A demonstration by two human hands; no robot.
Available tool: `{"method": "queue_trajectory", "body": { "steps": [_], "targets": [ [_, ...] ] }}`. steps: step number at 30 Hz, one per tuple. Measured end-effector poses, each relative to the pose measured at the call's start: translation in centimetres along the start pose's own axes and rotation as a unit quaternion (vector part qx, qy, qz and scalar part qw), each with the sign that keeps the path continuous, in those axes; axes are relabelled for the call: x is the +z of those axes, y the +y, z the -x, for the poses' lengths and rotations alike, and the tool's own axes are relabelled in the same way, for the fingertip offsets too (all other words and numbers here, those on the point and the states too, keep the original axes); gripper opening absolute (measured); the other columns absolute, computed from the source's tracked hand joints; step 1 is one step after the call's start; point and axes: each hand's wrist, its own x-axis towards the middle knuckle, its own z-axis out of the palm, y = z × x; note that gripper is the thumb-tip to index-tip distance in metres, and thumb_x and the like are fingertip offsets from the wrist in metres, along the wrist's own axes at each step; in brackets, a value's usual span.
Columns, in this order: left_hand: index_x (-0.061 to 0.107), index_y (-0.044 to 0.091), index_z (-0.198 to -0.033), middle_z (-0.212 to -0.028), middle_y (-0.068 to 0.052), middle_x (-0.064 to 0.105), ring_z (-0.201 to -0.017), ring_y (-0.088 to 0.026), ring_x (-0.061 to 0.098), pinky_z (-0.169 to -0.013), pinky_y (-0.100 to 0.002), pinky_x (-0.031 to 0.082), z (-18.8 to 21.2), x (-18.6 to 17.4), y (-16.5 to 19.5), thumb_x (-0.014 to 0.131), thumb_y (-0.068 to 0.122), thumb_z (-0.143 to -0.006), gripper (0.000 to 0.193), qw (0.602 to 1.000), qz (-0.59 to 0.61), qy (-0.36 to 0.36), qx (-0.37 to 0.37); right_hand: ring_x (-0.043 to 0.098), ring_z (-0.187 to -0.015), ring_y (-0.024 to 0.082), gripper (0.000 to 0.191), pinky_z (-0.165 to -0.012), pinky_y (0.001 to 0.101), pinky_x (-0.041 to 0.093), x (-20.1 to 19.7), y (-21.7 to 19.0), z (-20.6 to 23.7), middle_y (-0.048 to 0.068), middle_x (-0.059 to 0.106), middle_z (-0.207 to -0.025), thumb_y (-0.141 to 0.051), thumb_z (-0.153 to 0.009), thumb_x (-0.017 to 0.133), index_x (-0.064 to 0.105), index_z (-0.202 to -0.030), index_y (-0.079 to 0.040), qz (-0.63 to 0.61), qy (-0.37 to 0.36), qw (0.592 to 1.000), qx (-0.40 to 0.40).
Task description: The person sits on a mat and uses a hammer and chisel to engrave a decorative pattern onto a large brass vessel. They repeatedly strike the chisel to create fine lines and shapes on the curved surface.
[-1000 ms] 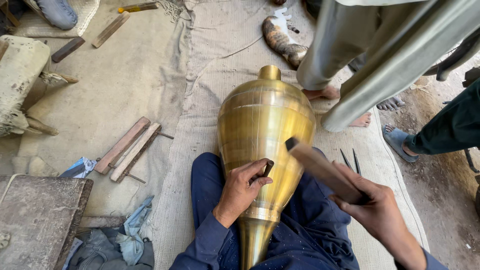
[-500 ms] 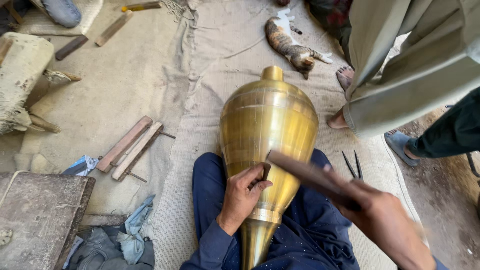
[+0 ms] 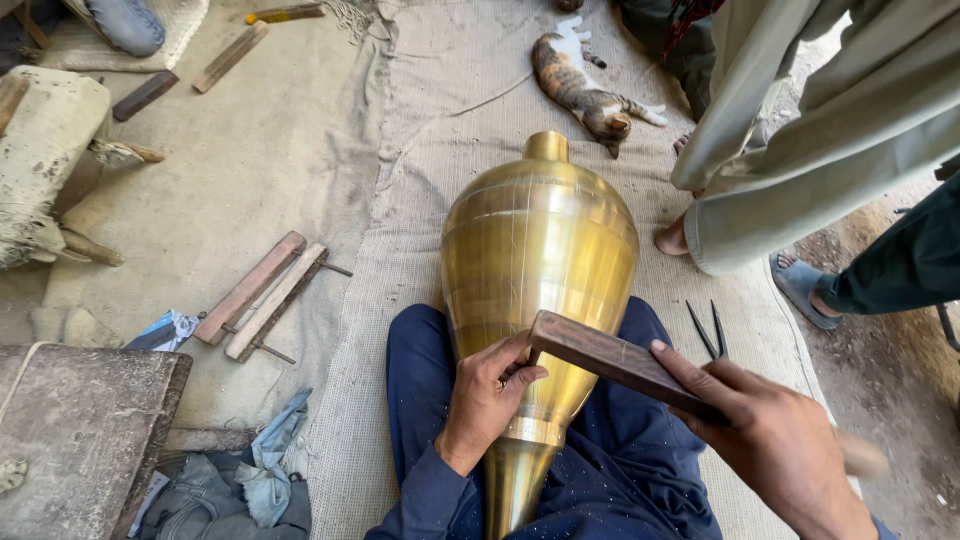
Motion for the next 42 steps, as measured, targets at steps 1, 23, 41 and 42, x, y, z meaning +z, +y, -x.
{"method": "queue_trajectory", "body": {
  "steps": [1, 23, 41, 42],
  "targets": [
    [0.068, 0.01, -0.131, -0.099, -0.009, 0.078, -0.084, -0.016, 0.077, -0.072, -0.03, 0.066, -0.1, 0.0, -0.1, 0.081, 0.011, -0.084, 0.049, 1.0, 0.002, 0.008, 0.015, 0.072, -0.082, 0.014, 0.072, -0.078, 0.0327, 0.062, 0.1, 0.0, 0.0, -0.006, 0.074, -0.1, -0.033, -0.082, 0.078, 0.047, -0.147, -0.044, -0.133, 0.043, 0.99, -0.024],
    [0.07, 0.008, -0.126, -0.094, -0.007, 0.077, -0.08, -0.014, 0.076, -0.071, -0.029, 0.066, 0.5, 0.0, 0.5, 0.083, 0.013, -0.083, 0.045, 1.0, -0.006, 0.004, -0.022, 0.075, -0.081, 0.016, 0.082, -0.079, 0.0328, 0.063, 1.3, 0.8, 1.2, -0.003, 0.074, -0.099, -0.027, -0.077, 0.084, 0.047, -0.149, -0.044, -0.181, 0.025, 0.983, -0.024],
    [0.071, 0.007, -0.125, -0.092, -0.008, 0.076, -0.077, -0.015, 0.076, -0.067, -0.028, 0.064, 0.5, -0.4, 0.4, 0.082, 0.013, -0.084, 0.043, 1.0, 0.005, -0.019, 0.008, 0.073, -0.089, 0.016, 0.083, -0.081, 0.034, 0.06, 3.3, -0.2, 1.1, 0.002, 0.076, -0.106, -0.031, -0.078, 0.079, 0.042, -0.152, -0.03, -0.304, 0.113, 0.945, -0.025],
    [0.071, 0.007, -0.124, -0.09, -0.008, 0.076, -0.076, -0.015, 0.076, -0.067, -0.029, 0.063, 0.6, -0.5, 0.5, 0.083, 0.014, -0.084, 0.042, 1.0, 0.001, -0.018, 0.005, 0.071, -0.09, 0.023, 0.084, -0.078, 0.0401, 0.058, 3.6, -0.5, 1.2, 0.007, 0.075, -0.107, -0.023, -0.075, 0.08, 0.044, -0.151, -0.021, -0.43, 0.215, 0.874, -0.069]
  ]
}}
